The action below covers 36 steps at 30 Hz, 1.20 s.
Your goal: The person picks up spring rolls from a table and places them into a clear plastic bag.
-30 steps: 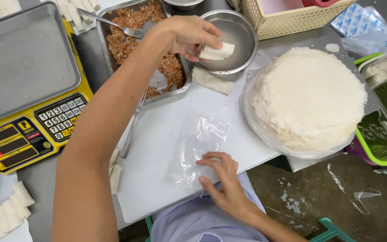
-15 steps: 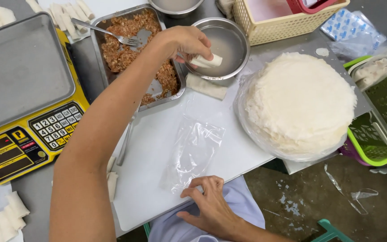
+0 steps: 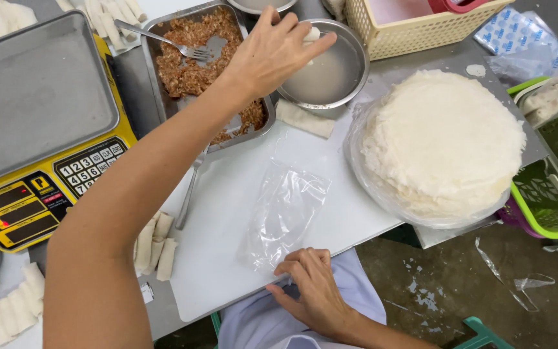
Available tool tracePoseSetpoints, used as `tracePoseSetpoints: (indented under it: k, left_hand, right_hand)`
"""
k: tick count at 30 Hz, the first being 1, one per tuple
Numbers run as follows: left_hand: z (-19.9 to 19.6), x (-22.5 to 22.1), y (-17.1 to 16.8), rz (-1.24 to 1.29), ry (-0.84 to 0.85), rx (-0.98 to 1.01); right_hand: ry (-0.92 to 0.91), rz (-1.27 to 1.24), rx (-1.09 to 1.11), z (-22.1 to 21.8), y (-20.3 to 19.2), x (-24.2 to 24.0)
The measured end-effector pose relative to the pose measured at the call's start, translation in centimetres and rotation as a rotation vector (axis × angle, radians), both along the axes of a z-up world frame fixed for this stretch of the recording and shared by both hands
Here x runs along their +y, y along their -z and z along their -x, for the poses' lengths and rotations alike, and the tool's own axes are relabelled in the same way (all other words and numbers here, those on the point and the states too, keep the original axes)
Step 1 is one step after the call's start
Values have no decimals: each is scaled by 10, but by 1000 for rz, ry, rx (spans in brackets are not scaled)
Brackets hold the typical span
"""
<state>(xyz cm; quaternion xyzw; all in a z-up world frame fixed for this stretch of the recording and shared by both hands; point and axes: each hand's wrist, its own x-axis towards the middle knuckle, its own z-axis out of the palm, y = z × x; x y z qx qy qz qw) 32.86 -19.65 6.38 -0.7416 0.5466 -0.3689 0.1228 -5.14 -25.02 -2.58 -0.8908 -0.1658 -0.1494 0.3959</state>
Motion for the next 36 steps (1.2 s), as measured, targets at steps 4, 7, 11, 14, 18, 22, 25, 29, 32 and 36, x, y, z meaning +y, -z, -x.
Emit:
tracePoseSetpoints:
  k: [4, 7, 11, 14, 18, 22, 25, 29, 32, 36]
  left_hand:
    - [-9, 0, 20, -72, 50, -86]
    - [-15, -4, 33, -177, 44, -66]
    - [-12, -7, 34, -264, 41, 51]
    - [-8, -3, 29, -67, 51, -38]
    - [23, 7, 7, 725, -123, 846]
    - [104, 53, -32, 1289, -32, 1919]
    - [176, 98, -21, 1331, 154, 2148]
    - [275, 154, 12, 1225, 171, 2262]
    - [325, 173, 33, 1292, 133, 2461]
    - [354, 180, 49, 1345, -51, 2389]
  right_hand:
    - [-19, -39, -16, -5, -11, -2]
    - [-5, -56, -8, -5, -7, -2]
    - [-12, -80, 4, -5, -8, -3]
    - [5, -81, 63, -5, -9, -4]
    - [-23, -130, 85, -10, -17, -4]
    - [-37, -206, 150, -15, -27, -4]
    - [-33, -221, 131, -21, -24, -5]
    - [-31, -253, 184, -28, -28, -8]
    - [-47, -263, 196, -33, -38, -10]
    - [-33, -243, 120, -38, -43, -8]
